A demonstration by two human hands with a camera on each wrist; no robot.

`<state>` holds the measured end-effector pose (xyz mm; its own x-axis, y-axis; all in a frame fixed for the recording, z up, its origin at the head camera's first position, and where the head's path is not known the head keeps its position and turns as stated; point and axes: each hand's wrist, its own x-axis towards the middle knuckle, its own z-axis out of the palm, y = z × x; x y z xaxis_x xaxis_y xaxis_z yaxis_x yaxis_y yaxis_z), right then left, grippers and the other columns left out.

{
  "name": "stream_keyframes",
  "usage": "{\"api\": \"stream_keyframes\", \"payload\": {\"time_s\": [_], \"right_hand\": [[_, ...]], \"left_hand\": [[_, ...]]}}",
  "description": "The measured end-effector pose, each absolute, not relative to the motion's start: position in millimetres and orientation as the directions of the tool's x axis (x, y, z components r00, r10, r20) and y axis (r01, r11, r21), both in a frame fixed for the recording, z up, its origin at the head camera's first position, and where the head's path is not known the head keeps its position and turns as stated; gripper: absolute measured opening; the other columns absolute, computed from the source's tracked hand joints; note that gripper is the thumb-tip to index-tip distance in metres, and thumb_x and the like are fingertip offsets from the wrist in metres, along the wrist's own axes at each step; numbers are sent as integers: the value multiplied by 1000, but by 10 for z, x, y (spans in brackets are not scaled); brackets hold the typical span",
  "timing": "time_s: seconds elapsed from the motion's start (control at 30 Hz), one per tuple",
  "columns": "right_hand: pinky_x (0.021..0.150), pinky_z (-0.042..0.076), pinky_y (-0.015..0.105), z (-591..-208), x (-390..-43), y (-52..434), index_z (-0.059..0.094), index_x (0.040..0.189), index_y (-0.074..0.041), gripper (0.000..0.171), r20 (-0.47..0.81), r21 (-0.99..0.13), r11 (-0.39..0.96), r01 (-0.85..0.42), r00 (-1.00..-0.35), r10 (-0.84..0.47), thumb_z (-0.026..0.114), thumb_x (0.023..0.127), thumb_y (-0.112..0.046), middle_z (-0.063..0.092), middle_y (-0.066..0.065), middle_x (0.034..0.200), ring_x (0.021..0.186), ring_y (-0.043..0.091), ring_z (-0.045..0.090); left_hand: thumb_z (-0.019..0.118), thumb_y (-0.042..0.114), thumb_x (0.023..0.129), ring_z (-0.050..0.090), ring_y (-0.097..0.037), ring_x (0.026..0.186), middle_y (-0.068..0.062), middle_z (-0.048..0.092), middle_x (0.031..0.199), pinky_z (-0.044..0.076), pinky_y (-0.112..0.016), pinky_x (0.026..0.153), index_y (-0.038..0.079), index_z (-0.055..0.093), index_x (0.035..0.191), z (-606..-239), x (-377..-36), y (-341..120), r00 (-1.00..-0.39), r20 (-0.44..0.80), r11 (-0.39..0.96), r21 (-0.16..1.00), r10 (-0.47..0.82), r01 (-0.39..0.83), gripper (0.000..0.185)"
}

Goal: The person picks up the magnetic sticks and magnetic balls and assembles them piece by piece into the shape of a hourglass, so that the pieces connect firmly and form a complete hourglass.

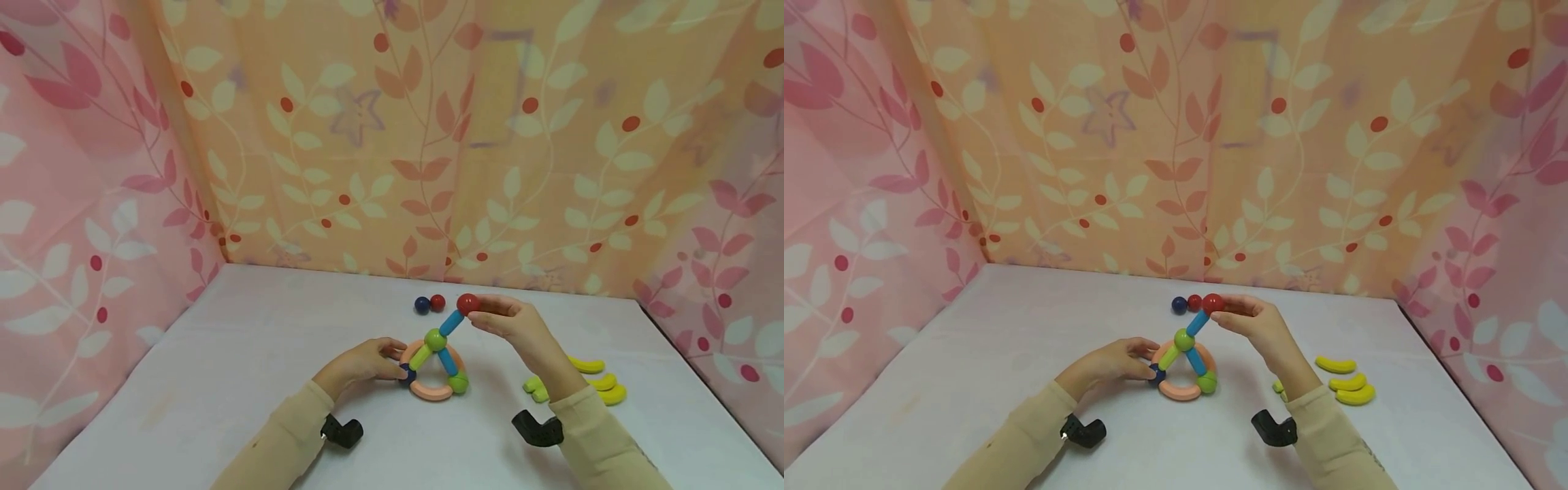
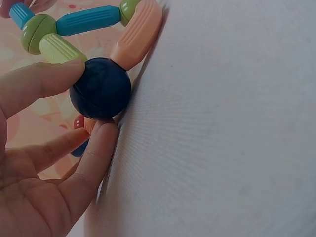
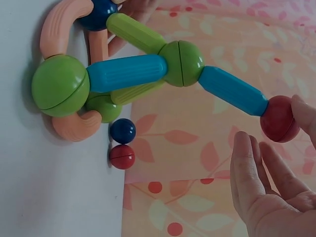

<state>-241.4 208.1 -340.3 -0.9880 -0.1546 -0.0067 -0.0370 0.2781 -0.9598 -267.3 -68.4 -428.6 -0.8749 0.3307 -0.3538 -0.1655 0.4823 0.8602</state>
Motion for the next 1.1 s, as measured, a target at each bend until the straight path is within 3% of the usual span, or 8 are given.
{"api": "stream_keyframes", "payload": {"time_s": [0.17, 0.33, 0.57, 0.7, 0.97, 1.1], "right_hand": [[101, 53, 31, -3429, -2400, 2075, 55, 139, -4, 59, -17, -956, 293, -31, -987, -159, 73, 91, -32, 69, 3, 125, 106, 8, 67], [104, 51, 35, -3438, -2406, 2051, 55, 138, -2, 57, -13, -957, 288, -37, -985, -170, 71, 92, -32, 69, 2, 123, 107, 9, 67], [99, 54, 30, -3436, -2430, 2019, 58, 133, 0, 55, 2, -965, 259, -49, -984, -178, 73, 91, -31, 71, -5, 116, 103, 5, 68], [99, 54, 30, -3456, -2429, 2025, 57, 135, 0, 55, -7, -965, 259, -43, -982, -190, 73, 91, -29, 70, -1, 117, 103, 6, 68], [109, 44, 55, -3562, -2401, 2017, 57, 136, -8, 57, -79, -922, 386, 20, -987, -138, 73, 90, -37, 62, 16, 135, 119, 25, 62], [109, 42, 58, -3734, -2357, 2027, 54, 140, -8, 67, -174, -871, 481, 102, -979, -107, 75, 87, -43, 57, 17, 142, 130, 34, 53]], "left_hand": [[83, 18, 80, 58, -20, 101, -6, 60, 127, 54, -36, 93, 16, 60, 132, -4281, -2673, -689, -875, -353, 483, 860, 331, -164, 57], [83, 17, 80, 59, -19, 100, -7, 60, 127, 54, -36, 92, 16, 60, 132, -4284, -2673, -685, -875, -360, 479, 860, 324, -176, 57], [83, 17, 79, 58, -20, 100, -7, 60, 127, 54, -38, 94, 17, 60, 132, -4274, -2675, -680, -878, -360, 489, 854, 314, -176, 58], [83, 17, 79, 58, -20, 101, -7, 61, 127, 54, -38, 93, 17, 60, 132, -4273, -2677, -673, -878, -365, 489, 853, 309, -182, 58], [84, 16, 78, 59, -20, 99, -6, 61, 126, 54, -34, 88, 17, 61, 131, -4271, -2680, -672, -879, -371, 491, 850, 300, -191, 58], [84, 16, 78, 59, -20, 98, -6, 62, 125, 54, -32, 87, 17, 61, 131, -4276, -2679, -670, -876, -374, 486, 852, 305, -194, 57]]}}
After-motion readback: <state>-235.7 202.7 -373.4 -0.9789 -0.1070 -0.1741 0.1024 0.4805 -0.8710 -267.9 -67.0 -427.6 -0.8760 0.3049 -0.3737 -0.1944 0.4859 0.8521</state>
